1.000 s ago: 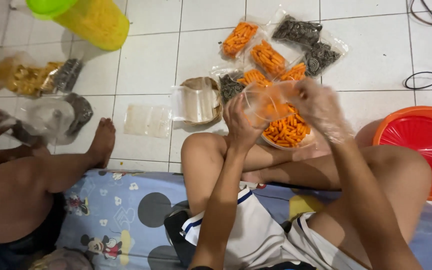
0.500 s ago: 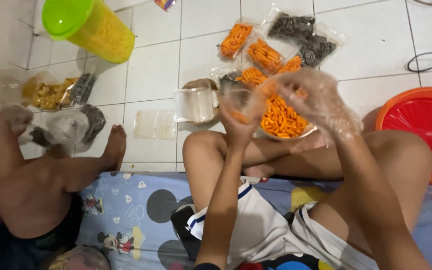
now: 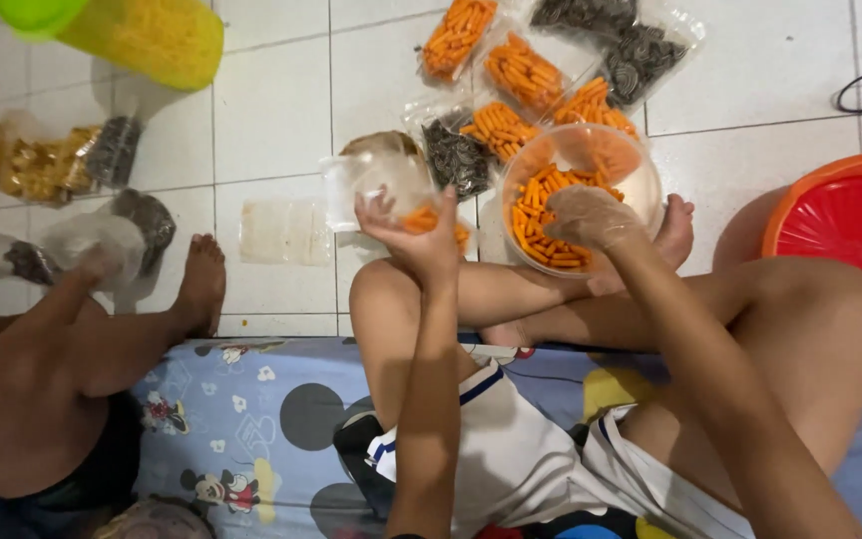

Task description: A person wearing plastic gloves uses a small plastic container to scoop orange snacks from a large bowl into individual plastic bags.

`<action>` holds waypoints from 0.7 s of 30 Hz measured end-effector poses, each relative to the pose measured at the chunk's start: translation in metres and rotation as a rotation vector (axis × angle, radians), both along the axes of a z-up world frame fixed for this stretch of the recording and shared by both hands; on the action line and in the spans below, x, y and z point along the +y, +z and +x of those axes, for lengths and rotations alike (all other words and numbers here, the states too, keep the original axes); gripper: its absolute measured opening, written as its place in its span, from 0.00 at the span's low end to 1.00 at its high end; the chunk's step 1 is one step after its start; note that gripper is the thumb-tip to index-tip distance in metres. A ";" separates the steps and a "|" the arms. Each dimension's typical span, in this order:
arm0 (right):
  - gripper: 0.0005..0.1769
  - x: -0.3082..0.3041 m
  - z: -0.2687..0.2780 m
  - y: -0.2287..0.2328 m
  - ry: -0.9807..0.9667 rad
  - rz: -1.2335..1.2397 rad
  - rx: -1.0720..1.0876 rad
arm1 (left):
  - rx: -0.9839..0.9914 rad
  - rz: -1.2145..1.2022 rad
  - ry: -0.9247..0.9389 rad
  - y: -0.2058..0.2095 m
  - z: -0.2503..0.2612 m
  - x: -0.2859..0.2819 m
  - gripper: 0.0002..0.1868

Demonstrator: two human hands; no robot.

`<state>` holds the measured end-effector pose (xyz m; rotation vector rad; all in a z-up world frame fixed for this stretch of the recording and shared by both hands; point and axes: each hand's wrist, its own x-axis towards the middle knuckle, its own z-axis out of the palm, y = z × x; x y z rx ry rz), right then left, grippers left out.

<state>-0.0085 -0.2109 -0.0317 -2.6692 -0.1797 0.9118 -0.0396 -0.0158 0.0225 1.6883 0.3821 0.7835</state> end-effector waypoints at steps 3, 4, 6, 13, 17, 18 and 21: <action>0.26 0.017 0.003 0.004 0.048 -0.017 0.036 | -0.062 0.080 -0.016 -0.013 0.013 0.001 0.61; 0.25 0.022 0.004 0.007 0.067 -0.003 0.013 | -0.115 0.070 -0.042 -0.016 0.019 0.000 0.62; 0.25 0.029 0.011 -0.015 0.115 -0.015 -0.003 | -0.098 0.064 -0.078 -0.010 0.024 -0.002 0.61; 0.22 0.041 0.021 -0.078 0.097 -0.010 -0.049 | -0.011 0.233 -0.123 -0.023 0.037 -0.002 0.57; 0.21 0.039 0.025 -0.086 0.049 0.016 -0.101 | -0.030 0.235 -0.184 -0.026 0.039 0.000 0.55; 0.19 0.036 0.023 -0.076 0.061 0.020 -0.109 | -0.032 0.254 -0.185 -0.025 0.038 0.002 0.56; 0.15 0.026 0.019 -0.004 0.027 0.144 -0.172 | -0.054 0.291 -0.180 -0.028 0.040 0.008 0.57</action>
